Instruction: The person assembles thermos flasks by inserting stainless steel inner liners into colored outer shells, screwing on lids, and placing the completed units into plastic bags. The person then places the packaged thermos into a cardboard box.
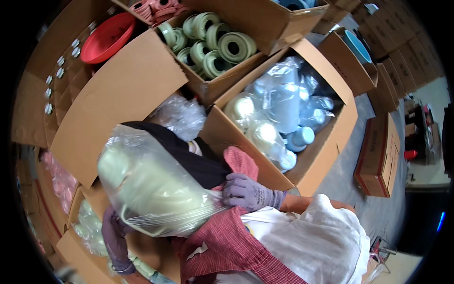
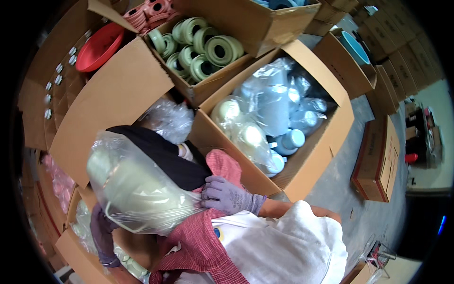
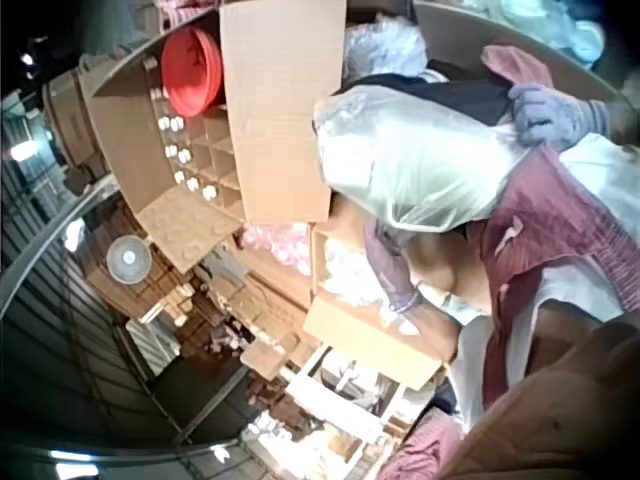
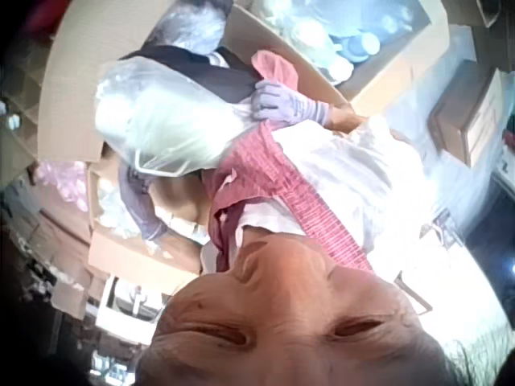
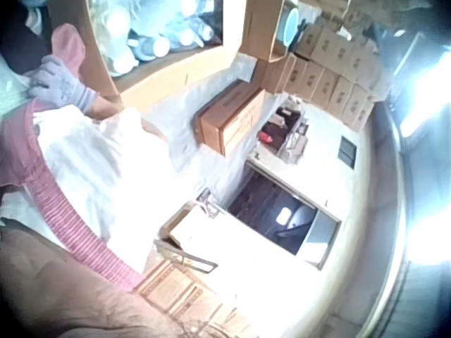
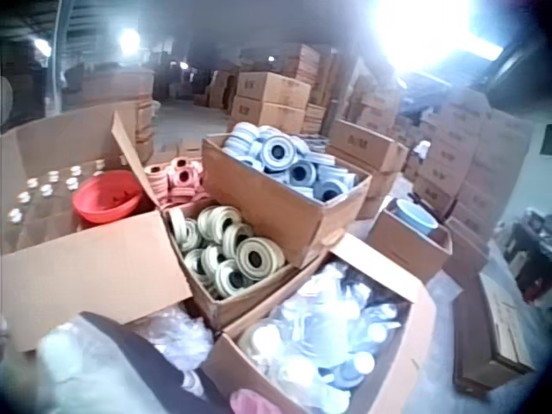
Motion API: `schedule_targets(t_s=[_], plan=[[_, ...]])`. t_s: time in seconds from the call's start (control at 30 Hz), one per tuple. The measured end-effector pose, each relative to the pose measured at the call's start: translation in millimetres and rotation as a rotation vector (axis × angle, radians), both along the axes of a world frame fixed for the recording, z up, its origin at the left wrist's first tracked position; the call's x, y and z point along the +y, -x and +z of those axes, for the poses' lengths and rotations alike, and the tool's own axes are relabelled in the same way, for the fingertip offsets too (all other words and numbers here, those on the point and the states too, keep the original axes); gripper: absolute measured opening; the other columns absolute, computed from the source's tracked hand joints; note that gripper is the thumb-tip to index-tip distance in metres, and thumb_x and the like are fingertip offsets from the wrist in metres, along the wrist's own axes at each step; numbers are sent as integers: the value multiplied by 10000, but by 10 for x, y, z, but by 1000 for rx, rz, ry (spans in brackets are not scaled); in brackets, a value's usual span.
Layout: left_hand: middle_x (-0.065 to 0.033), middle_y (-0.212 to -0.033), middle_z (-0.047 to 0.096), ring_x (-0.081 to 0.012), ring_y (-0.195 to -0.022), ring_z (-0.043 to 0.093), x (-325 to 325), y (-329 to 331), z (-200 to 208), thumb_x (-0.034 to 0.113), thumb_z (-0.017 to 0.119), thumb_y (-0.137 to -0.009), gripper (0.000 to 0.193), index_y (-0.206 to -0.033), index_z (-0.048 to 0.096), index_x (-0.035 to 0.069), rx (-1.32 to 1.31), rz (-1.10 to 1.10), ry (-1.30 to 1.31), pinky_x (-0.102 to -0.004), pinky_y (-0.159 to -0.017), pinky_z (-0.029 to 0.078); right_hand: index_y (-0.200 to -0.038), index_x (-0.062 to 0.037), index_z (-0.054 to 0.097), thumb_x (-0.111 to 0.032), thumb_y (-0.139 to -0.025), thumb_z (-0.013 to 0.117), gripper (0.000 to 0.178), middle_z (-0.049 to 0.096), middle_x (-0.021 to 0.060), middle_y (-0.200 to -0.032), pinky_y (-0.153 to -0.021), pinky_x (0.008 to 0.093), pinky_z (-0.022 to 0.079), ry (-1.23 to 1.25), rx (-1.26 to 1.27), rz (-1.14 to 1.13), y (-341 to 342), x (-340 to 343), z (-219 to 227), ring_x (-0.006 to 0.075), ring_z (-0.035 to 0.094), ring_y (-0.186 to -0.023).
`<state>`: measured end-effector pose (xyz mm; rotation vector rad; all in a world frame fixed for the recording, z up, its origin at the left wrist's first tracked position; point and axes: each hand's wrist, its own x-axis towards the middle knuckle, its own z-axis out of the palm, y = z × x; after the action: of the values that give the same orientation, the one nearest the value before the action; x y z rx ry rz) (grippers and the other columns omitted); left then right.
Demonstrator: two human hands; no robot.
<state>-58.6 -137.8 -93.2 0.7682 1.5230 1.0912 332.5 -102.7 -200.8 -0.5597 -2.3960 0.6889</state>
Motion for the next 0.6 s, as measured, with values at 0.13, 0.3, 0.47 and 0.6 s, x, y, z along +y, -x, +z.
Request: schedule_targets(t_s=[0.13, 0.3, 0.47, 0.6], plan=[[-102, -1148, 607, -182, -932, 591, 299, -118, 147, 191, 509, -942, 439, -1318, 475, -33, 643, -436, 14, -288, -807, 493, -1086, -75, 621, -148, -862, 601, 236, 602, 115, -1102, -956, 435, 456, 143, -39, -228, -641, -60, 59, 306, 583, -1043], [-138, -1173, 601, -194, -1005, 568, 228, 316, -192, 147, 490, -921, 469, -1354, 443, -25, 460, -442, 182, -337, -793, 490, -1041, -38, 652, -109, -866, 574, 204, 635, 170, -1019, -794, 398, 517, 313, -409, -1079, -1993, 356, -600, 350, 638, -896], [-236, -1016, 635, -387, -986, 588, 247, 574, -453, -59, 555, -691, 288, -960, 655, -29, 678, -605, -159, -421, -867, 470, -1144, -157, 664, -313, -865, 573, 333, 637, 101, -1181, -1010, 559, 356, 347, -1122, -842, -2578, 808, -1679, 303, 611, -1105], [-251, -1004, 642, -453, -985, 574, 304, 675, -342, -105, 527, -633, 319, -897, 679, -12, 1092, -879, -465, -475, -950, 426, -1284, -186, 596, -396, -819, 609, 511, 605, 144, -1276, -1085, 581, 277, 532, -1258, -729, -2808, 1045, -2238, 339, 523, -1232]])
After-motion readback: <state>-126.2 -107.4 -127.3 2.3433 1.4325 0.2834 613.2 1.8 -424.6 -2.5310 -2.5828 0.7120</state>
